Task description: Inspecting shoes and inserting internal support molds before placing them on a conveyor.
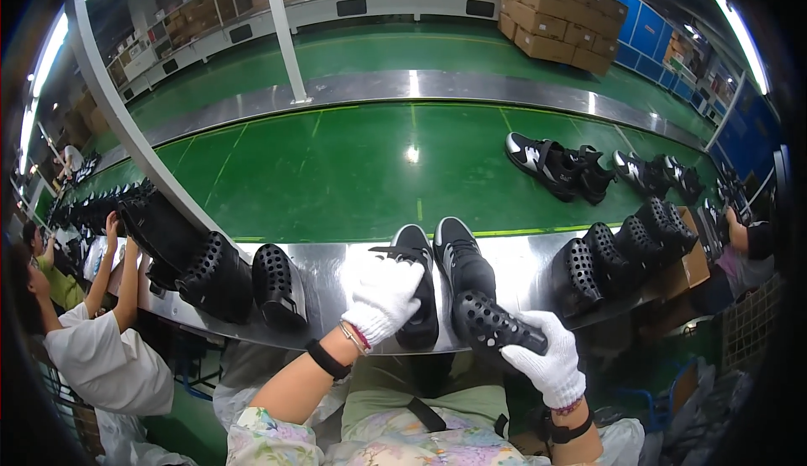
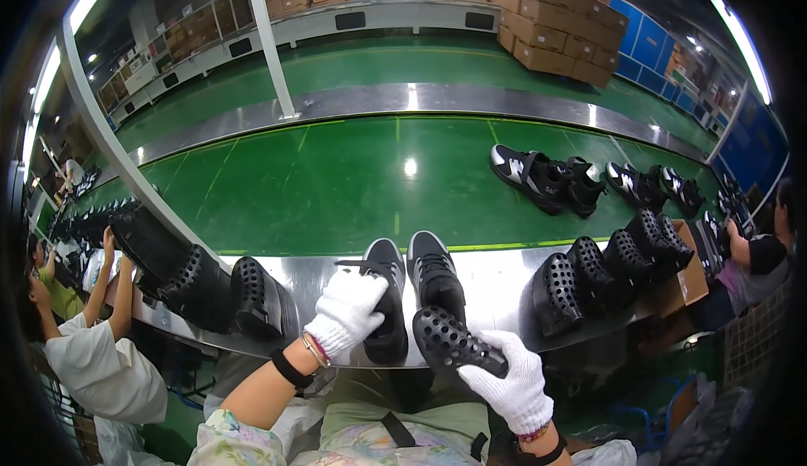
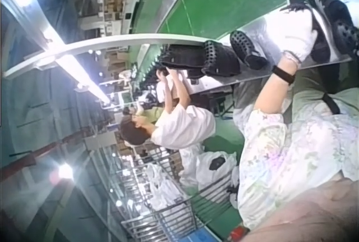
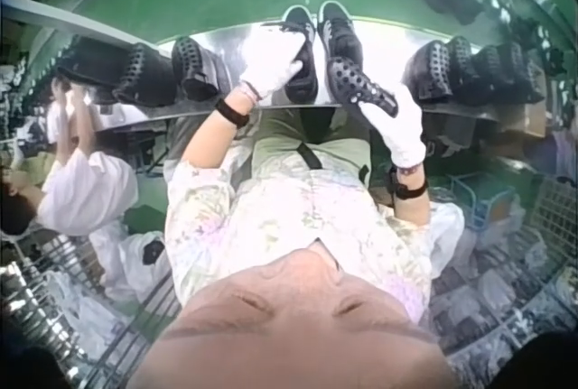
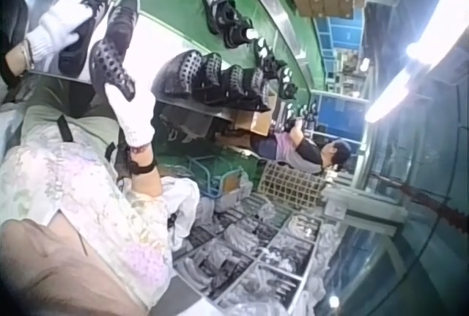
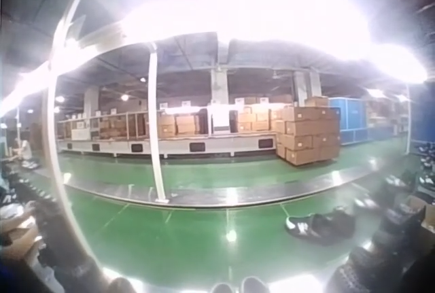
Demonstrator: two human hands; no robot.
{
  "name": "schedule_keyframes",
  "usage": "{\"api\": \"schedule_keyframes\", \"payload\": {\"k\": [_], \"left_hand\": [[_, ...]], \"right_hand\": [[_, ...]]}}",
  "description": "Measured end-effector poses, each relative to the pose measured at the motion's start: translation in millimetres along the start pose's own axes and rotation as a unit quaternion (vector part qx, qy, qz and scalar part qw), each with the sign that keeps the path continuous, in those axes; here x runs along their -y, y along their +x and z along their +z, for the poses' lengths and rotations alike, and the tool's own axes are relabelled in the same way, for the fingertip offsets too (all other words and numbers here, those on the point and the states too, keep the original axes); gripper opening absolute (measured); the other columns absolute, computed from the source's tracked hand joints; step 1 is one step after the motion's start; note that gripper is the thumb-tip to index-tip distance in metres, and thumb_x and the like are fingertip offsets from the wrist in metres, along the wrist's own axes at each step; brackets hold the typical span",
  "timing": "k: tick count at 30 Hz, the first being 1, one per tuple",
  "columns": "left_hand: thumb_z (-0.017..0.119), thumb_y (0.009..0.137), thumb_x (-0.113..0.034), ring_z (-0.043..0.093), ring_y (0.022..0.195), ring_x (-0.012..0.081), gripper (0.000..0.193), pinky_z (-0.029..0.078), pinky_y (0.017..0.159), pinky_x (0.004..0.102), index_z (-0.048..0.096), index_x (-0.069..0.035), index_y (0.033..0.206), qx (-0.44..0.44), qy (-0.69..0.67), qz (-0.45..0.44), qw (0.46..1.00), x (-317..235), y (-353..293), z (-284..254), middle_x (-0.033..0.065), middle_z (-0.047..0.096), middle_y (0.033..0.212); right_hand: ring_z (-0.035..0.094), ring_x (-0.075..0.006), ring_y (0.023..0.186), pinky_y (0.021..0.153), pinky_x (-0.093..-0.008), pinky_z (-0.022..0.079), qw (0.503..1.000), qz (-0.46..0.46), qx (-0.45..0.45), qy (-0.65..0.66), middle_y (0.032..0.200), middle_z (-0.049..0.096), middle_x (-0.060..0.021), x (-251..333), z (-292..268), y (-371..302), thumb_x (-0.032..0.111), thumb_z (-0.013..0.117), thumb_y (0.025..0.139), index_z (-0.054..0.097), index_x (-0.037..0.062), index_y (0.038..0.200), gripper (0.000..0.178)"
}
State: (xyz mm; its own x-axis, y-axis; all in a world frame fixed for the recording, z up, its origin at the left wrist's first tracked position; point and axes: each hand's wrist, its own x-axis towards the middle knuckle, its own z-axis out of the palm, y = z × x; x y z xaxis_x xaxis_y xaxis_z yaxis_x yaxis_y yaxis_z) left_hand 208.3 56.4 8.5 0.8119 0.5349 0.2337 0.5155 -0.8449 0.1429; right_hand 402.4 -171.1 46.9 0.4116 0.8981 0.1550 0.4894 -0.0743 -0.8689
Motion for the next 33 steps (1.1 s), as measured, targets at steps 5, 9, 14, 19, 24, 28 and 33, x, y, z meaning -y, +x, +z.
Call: {"api": "schedule_keyframes", "payload": {"k": [5, 9, 14, 19, 24, 28, 33], "left_hand": [[0.074, 0.073, -0.025, 0.065, 0.081, 0.0344, 0.032, 0.05, 0.071, 0.0478, 0.066, -0.017, 0.103, -0.077, -0.025, -0.04, 0.996, 0.9, 0.7, 2.1, 0.0113, 0.066, 0.079], [0.074, 0.077, -0.029, 0.068, 0.081, 0.0317, 0.022, 0.053, 0.073, 0.0459, 0.071, -0.014, 0.093, -0.038, -0.081, -0.023, 0.996, -1.2, -7.9, 1.5, 0.0114, 0.069, 0.08], [0.071, 0.081, -0.024, 0.069, 0.083, 0.0323, 0.02, 0.055, 0.075, 0.0429, 0.073, -0.01, 0.096, -0.026, -0.144, -0.031, 0.989, 3.2, -9.7, 0.7, 0.0115, 0.071, 0.086], [0.068, 0.086, -0.014, 0.07, 0.087, 0.0319, 0.017, 0.056, 0.079, 0.0393, 0.072, -0.005, 0.099, -0.082, -0.241, -0.007, 0.967, 12.8, -9.4, -1.2, 0.0137, 0.072, 0.092], [0.07, 0.085, -0.015, 0.07, 0.092, 0.032, 0.019, 0.055, 0.085, 0.0393, 0.073, -0.006, 0.101, -0.065, -0.277, -0.032, 0.958, 21.5, -17.5, -7.4, 0.0133, 0.073, 0.097], [0.069, 0.084, -0.014, 0.069, 0.094, 0.0301, 0.019, 0.054, 0.083, 0.0393, 0.072, -0.009, 0.102, -0.057, -0.262, -0.028, 0.963, 16.7, -19.2, -8.2, 0.0115, 0.072, 0.095], [0.07, 0.082, -0.014, 0.066, 0.085, 0.0326, 0.024, 0.053, 0.081, 0.0429, 0.068, -0.012, 0.106, -0.038, -0.129, 0.038, 0.99, -5.0, -21.6, 0.8, 0.0103, 0.065, 0.087]], "right_hand": [[0.074, -0.0211, 0.09, 0.081, -0.0317, 0.058, 0.997, 0.008, 0.062, -0.039, 0.102, 0.073, -0.0177, 29.1, -4.0, 20.0, 0.02, 0.088, 0.074, 0.066, 0.0006, 0.118, 0.053], [0.074, -0.032, 0.086, 0.08, -0.0386, 0.058, 0.977, 0.007, 0.168, -0.134, 0.091, 0.074, -0.0161, 46.8, 22.7, 41.9, 0.041, 0.081, 0.078, 0.066, 0.0055, 0.114, 0.053], [0.071, -0.0364, 0.077, 0.072, -0.0442, 0.058, 0.968, -0.027, 0.131, -0.212, 0.08, 0.071, -0.0172, 39.4, 70.2, 61.4, 0.04, 0.074, 0.081, 0.062, 0.0048, 0.108, 0.045], [0.071, -0.0363, 0.075, 0.067, -0.0435, 0.057, 0.964, -0.012, 0.081, -0.251, 0.081, 0.07, -0.0183, 33.5, 122.6, 75.2, 0.037, 0.077, 0.084, 0.059, 0.006, 0.111, 0.045], [0.071, -0.0351, 0.081, 0.071, -0.0426, 0.057, 0.961, -0.044, 0.155, -0.227, 0.09, 0.07, -0.0182, 39.2, 109.8, 81.4, 0.042, 0.08, 0.081, 0.056, 0.0042, 0.119, 0.058], [0.071, -0.0352, 0.088, 0.077, -0.042, 0.057, 0.957, 0.058, 0.199, -0.201, 0.095, 0.07, -0.0156, 28.7, 101.6, 85.5, 0.045, 0.084, 0.077, 0.055, 0.0057, 0.123, 0.067], [0.068, -0.0433, 0.093, 0.079, -0.0452, 0.056, 0.952, 0.074, 0.112, -0.276, 0.098, 0.069, -0.0216, 5.5, 140.8, 95.5, 0.029, 0.075, 0.085, 0.056, 0.0063, 0.112, 0.039]]}}
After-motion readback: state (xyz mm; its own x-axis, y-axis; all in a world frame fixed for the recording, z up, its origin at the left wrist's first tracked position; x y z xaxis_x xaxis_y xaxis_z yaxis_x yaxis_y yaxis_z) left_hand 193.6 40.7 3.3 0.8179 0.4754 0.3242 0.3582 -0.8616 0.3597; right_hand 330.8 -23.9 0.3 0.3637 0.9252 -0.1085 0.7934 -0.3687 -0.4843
